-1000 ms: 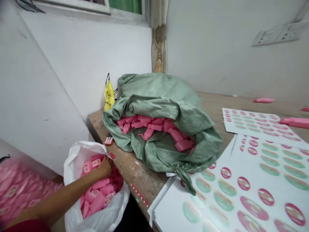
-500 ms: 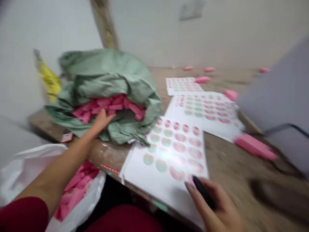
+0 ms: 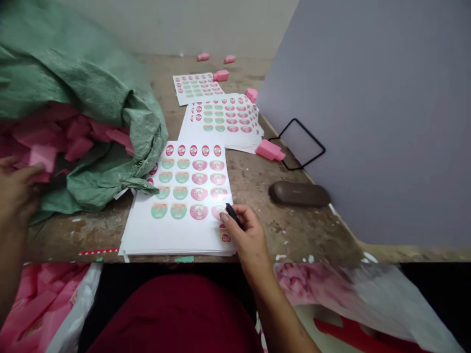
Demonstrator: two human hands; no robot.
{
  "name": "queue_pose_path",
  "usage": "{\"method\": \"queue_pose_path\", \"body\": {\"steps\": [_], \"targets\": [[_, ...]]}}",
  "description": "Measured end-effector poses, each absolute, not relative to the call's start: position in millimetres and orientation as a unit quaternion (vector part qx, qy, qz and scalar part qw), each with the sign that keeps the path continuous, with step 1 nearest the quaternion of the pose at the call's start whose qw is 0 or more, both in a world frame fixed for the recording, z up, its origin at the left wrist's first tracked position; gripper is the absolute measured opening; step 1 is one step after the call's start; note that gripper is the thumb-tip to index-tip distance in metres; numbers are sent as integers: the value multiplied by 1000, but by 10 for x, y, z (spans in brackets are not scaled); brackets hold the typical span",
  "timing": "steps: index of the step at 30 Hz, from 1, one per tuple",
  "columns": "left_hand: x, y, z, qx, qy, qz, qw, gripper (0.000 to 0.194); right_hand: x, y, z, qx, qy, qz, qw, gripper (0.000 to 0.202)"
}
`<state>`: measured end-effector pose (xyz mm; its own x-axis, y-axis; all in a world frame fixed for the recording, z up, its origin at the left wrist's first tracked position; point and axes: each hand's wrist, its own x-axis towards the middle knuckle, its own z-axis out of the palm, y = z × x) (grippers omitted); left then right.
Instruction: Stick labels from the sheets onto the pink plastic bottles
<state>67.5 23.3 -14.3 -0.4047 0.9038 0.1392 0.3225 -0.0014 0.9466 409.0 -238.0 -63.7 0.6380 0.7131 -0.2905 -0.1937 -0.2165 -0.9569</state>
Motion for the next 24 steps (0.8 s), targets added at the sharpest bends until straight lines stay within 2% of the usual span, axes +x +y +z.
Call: {"method": "queue_pose_path", "body": {"steps": [2,5,8,11,15,19,24], "targets": [[842,-18,44,409,558,587,421,34,4062,-2376,-646,-689,-243,370,574,33],[1238,-420,275,403,432,526,611,19,4077,-2387,-635,-697,-303,356,544,27],[1701,-754,275,366,409,439,711,30,4187,-2458,-590,-705,-302,352,536,30],[2136,-1013,80,341,423,314,778,39,4347,-2595,-549,-737,-358,321,476,28],[2628,-1270,-169,333,379,194,842,42,4476,-2763,-563,-777,-490,198,342,25],[2995,-1363,-261,278,354,171,876,33,4483,-2800,-613,-779,-567,60,261,21],[3206,-1351,-324,241,381,177,875,30,4491,-2766,-631,-763,-605,33,225,20]]}}
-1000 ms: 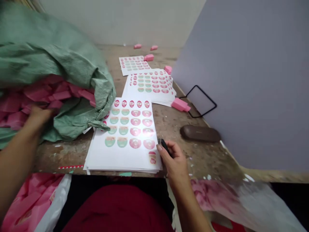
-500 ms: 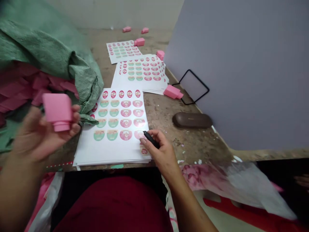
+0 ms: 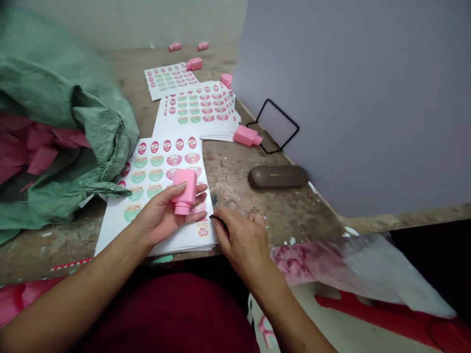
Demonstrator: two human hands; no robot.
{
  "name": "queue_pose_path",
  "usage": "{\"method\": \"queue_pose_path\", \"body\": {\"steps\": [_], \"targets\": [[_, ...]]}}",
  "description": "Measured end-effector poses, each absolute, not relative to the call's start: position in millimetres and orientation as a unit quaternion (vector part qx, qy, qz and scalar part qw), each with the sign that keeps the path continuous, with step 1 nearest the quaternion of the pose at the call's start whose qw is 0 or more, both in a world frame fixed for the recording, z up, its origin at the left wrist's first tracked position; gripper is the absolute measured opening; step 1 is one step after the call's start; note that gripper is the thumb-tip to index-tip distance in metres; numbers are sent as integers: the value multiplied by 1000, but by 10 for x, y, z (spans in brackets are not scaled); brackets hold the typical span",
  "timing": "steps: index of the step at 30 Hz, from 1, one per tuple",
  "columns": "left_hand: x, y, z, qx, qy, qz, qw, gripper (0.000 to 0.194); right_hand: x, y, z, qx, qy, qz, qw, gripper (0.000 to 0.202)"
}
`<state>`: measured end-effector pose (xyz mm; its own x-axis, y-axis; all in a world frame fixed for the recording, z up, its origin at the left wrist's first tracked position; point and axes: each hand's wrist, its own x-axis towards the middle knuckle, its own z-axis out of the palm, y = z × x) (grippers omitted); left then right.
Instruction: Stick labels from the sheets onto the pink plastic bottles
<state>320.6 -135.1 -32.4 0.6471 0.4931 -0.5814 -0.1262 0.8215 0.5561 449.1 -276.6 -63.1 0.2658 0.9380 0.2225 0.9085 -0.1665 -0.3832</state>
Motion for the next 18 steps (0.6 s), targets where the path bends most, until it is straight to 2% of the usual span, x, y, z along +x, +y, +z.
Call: {"method": "queue_pose_path", "body": {"steps": [18], "targets": [[3157,-1331,-415,225,385,177,878,29,4426,-2740,-590,-756,-613,-7,230,24]]}}
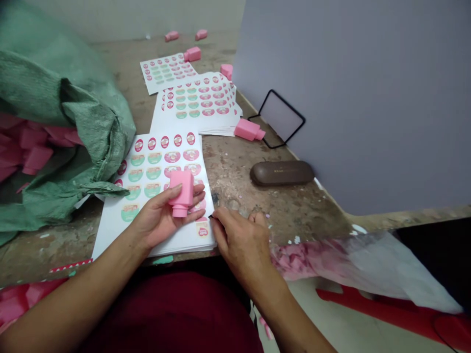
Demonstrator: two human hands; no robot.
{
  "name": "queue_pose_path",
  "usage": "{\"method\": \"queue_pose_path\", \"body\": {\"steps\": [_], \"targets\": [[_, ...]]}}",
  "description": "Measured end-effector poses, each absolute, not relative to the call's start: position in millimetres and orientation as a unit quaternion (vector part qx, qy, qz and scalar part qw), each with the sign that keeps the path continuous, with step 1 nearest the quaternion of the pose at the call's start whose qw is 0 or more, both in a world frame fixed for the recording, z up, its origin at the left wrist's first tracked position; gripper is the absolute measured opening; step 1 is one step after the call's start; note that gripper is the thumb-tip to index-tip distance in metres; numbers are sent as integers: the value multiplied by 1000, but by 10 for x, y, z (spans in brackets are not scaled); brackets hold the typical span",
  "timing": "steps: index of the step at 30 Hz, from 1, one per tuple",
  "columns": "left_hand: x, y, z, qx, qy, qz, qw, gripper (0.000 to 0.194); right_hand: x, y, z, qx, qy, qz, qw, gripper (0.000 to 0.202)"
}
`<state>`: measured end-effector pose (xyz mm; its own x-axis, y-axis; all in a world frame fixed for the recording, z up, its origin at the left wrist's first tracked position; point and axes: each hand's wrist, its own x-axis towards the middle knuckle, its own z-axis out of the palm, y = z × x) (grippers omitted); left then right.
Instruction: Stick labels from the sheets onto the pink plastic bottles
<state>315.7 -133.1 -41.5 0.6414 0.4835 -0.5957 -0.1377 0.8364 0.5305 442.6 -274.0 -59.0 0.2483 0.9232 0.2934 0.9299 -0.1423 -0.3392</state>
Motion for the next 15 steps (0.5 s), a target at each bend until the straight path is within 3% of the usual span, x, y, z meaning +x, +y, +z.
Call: {"method": "queue_pose_path", "body": {"steps": [6,12,15], "targets": [[3150,-1336,-425,225,376,178,881,30,4412,-2726,-593,-761,-608,-8,225,22],[3161,-1344,-417,211,380,182,882,27,4453,-2704,-641,-783,-552,108,266,17],[3170,-1338,-415,198,386,187,881,25,4451,-2714,-667,-778,-550,105,286,18]]}}
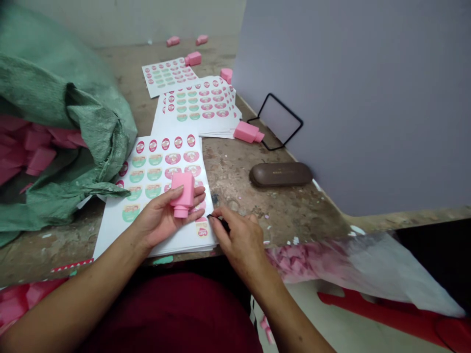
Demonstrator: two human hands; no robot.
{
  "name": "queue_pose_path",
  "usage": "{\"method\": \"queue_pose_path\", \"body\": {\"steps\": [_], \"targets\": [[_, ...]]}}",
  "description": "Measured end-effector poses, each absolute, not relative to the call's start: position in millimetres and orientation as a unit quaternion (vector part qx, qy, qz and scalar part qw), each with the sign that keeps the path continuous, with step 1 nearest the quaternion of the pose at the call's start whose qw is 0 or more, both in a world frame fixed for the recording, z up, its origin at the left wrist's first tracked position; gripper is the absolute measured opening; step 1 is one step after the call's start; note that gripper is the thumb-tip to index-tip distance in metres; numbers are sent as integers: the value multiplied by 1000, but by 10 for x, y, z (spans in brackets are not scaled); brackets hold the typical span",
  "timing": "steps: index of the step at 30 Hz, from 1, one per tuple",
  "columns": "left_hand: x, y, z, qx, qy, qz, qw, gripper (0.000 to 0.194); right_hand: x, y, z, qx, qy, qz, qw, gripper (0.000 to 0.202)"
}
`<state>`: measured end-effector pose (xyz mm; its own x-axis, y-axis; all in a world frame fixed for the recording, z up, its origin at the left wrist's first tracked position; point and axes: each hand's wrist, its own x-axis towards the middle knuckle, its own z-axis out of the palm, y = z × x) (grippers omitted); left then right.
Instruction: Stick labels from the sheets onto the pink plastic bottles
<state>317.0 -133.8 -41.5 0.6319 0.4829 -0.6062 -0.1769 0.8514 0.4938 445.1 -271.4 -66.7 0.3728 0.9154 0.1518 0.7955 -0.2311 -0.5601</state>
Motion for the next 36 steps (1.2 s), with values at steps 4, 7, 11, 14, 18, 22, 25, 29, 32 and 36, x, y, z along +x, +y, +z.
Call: {"method": "queue_pose_path", "body": {"steps": [4,7,11,14,18,22,25,29,32,36], "targets": [[3182,-1335,-402,177,391,195,882,23,4424,-2761,-695,-730,-598,93,316,22],[3184,-1339,-391,165,388,202,884,24,4392,-2805,-695,-748,-571,102,322,26],[3175,-1344,-390,150,373,229,887,25,4321,-2899,-518,-742,-591,180,261,39],[3169,-1340,-402,149,370,230,888,25,4320,-2992,-263,-667,-601,317,305,37],[3176,-1343,-423,167,357,233,889,27,4445,-3000,-121,-634,-492,370,468,15],[3117,-1410,-377,239,342,243,876,30,4476,-2812,-233,-691,-346,287,566,10],[2948,-1495,-276,296,346,226,861,35,4336,-2633,-255,-667,-315,314,598,14],[2623,-1598,-144,317,374,221,843,46,4060,-2471,-185,-623,-333,350,615,26],[2435,-1646,-125,291,375,245,846,45,3882,-2390,-165,-611,-333,378,611,26],[2342,-1677,-168,248,371,301,843,38,3713,-2288,-199,-601,-323,383,623,25]]}}
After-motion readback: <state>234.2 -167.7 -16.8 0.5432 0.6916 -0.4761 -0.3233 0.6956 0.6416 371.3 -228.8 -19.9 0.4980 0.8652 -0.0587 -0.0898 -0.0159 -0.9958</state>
